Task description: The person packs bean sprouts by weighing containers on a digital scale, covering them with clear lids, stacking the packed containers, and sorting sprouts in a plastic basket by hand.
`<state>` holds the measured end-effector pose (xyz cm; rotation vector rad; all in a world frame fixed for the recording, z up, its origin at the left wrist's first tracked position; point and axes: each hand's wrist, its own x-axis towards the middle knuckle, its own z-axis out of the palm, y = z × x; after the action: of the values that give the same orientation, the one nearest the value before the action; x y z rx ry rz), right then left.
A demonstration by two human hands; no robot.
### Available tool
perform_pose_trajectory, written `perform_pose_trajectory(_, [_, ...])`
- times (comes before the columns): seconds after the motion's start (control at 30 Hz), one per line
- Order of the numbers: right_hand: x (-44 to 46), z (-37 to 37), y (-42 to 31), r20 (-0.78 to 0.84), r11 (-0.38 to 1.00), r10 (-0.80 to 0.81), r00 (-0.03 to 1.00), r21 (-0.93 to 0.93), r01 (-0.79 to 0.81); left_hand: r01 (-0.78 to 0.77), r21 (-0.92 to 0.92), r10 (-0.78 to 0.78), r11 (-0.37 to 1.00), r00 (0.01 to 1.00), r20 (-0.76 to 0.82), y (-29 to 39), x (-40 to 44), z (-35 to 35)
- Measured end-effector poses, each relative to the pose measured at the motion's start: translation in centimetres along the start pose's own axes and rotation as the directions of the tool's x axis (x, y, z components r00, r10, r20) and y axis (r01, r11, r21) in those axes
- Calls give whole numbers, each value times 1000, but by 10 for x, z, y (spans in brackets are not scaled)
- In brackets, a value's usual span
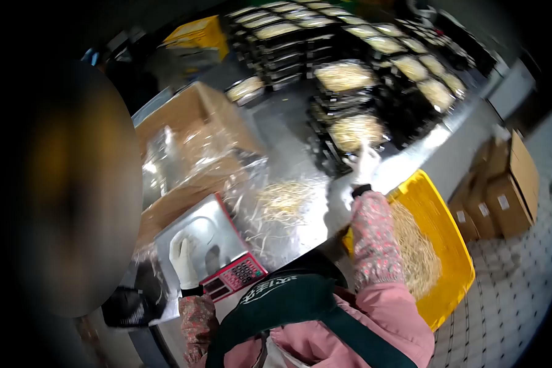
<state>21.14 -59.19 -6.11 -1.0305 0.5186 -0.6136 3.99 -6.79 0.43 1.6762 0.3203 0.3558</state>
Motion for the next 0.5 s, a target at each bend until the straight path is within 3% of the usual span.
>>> perform_pose_trajectory(0.03, [-7, -4, 1, 4, 998, 55, 998, 30, -55, -76, 162, 87, 984, 994, -61, -11, -2, -22])
perform_pose_trajectory(0.07, [-17, -6, 5, -30, 999, 9, 999, -31, -10, -25, 116, 46, 993, 982, -182, -13, -7, -35])
perform_pose_trajectory(0.1, [11, -49, 38, 176, 998, 0, 984, -63, 11, -11, 182, 60, 983, 963, -262, -10, -13, -52])
perform_pose_trajectory(0.13, [81, -130, 122, 495, 956, 78, 866, 208, -205, -58, 265, 151, 963, 926, -346, -23, -13, -76])
perform_pose_trajectory(0.17, [43, -114, 104, 379, 974, 183, 907, 57, -221, -138, 567, 395, 812, 845, -361, -50, -14, -108])
perform_pose_trajectory(0.2, [6, -97, 85, 254, 959, 284, 925, -87, -271, -12, 780, 464, 626, 809, -360, -40, -24, -131])
perform_pose_trajectory(0.23, [-47, -55, 65, 29, 955, 288, 957, -80, -286, 94, 872, 510, 481, 779, -365, -47, -30, -162])
perform_pose_trajectory(0.3, [-62, -54, 93, -10, 952, 274, 962, -141, -272, 343, 889, 540, 302, 707, -457, -28, -44, -212])
perform_pose_trajectory(0.37, [-71, -44, 104, 50, 946, 285, 957, -174, -273, 518, 832, 517, 198, 666, -537, -12, -53, -261])
perform_pose_trajectory(0.4, [-78, -34, 104, 154, 951, 274, 949, -191, -243, 576, 805, 467, 143, 678, -568, -12, -59, -286])
perform_pose_trajectory(0.5, [-113, 22, 82, 252, 940, 267, 930, -281, -194, 627, 779, 446, 0, 697, -561, -44, -71, -364])
